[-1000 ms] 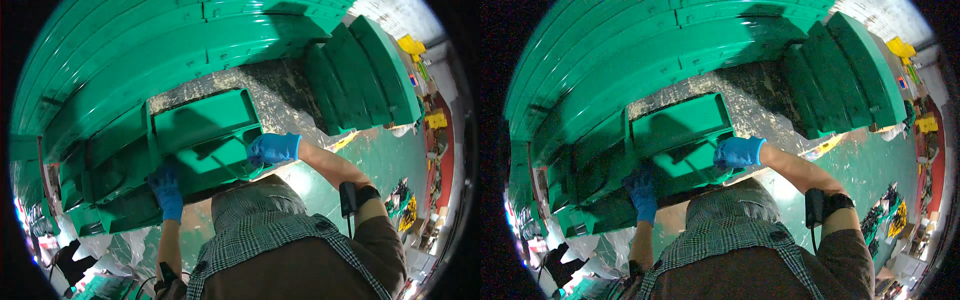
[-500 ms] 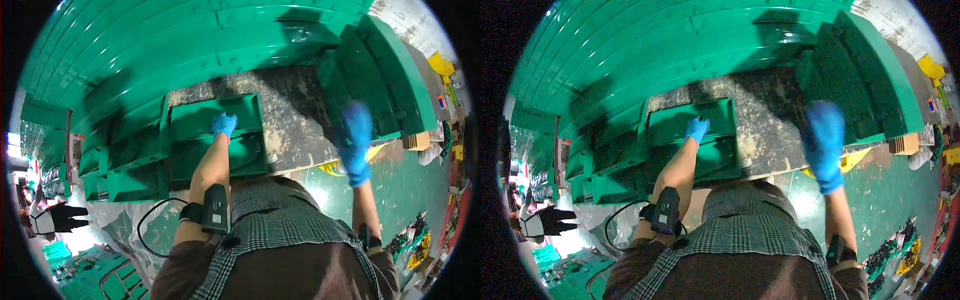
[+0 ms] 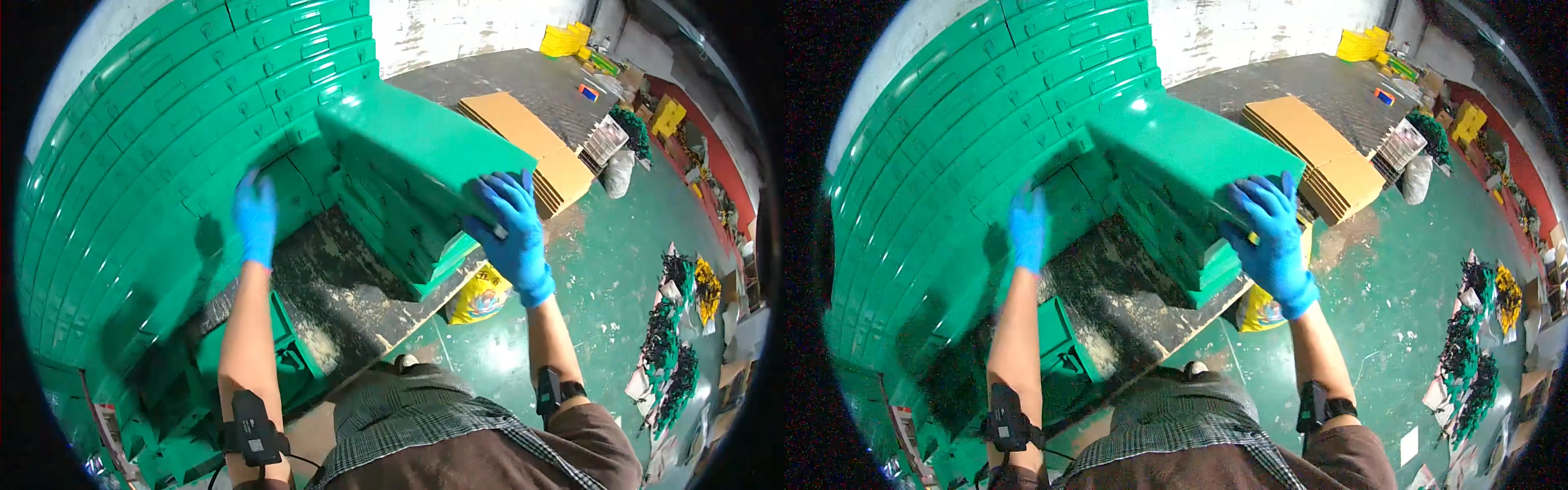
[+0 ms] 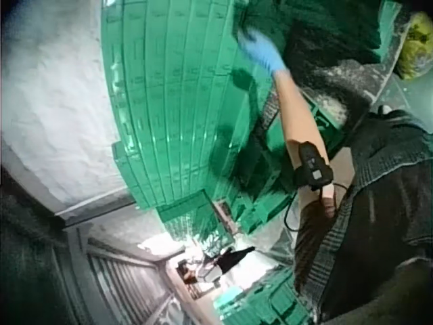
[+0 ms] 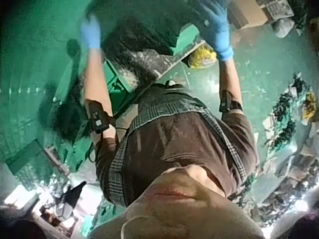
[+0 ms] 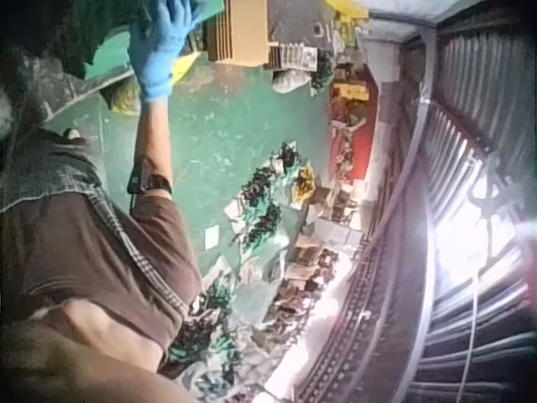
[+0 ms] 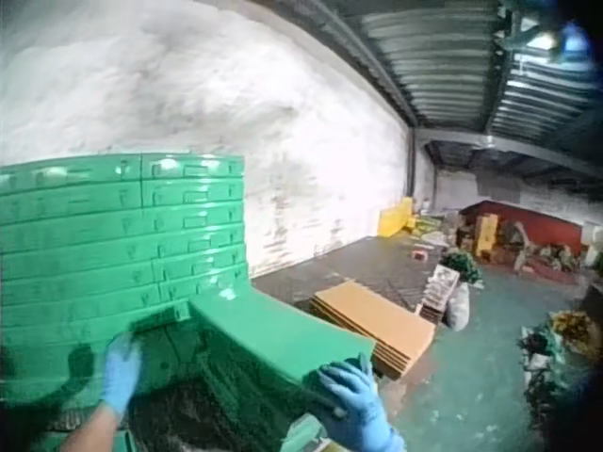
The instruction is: Organizing and stacking green plastic bins in a warehouse setting.
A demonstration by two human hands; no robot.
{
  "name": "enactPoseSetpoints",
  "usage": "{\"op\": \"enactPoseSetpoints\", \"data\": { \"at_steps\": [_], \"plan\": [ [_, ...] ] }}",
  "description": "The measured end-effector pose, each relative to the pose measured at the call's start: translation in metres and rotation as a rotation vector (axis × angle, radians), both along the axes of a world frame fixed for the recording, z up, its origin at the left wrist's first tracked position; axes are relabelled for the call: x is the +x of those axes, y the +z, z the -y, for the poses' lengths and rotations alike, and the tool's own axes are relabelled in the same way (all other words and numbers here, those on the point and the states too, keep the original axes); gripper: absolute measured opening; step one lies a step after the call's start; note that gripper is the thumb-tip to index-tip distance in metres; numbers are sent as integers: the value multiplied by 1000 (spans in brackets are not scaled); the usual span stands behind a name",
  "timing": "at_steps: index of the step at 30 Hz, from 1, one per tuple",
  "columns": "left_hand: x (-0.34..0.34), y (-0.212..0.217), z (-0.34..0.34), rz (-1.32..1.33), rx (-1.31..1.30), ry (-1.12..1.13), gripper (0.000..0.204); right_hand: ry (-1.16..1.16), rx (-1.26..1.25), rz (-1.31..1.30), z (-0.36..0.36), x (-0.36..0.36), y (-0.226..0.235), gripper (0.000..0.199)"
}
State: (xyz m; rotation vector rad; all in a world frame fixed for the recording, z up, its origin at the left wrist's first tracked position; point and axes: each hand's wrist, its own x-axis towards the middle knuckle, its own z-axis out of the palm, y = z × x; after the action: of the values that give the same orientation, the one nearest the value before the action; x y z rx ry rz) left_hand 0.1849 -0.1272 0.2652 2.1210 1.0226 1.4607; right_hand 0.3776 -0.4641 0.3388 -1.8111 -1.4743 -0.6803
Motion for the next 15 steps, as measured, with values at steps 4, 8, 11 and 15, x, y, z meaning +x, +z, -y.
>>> {"op": "enactPoseSetpoints", "data": {
  "at_steps": [4,8,11,15],
  "plan": [
    [101,105,99,-209,303,-723,37,222,-57,-183,14,-7,7,51],
    [151,96,155,-567,643,-871,48,299,-139,-385,15,-21,10,51],
    [155,115,89,-873,202,-832,51,233,-130,-267,24,-20,15,50],
    [111,103,-20,-935,107,-368,49,259,-84,-315,15,-29,19,50]
  ]
}}
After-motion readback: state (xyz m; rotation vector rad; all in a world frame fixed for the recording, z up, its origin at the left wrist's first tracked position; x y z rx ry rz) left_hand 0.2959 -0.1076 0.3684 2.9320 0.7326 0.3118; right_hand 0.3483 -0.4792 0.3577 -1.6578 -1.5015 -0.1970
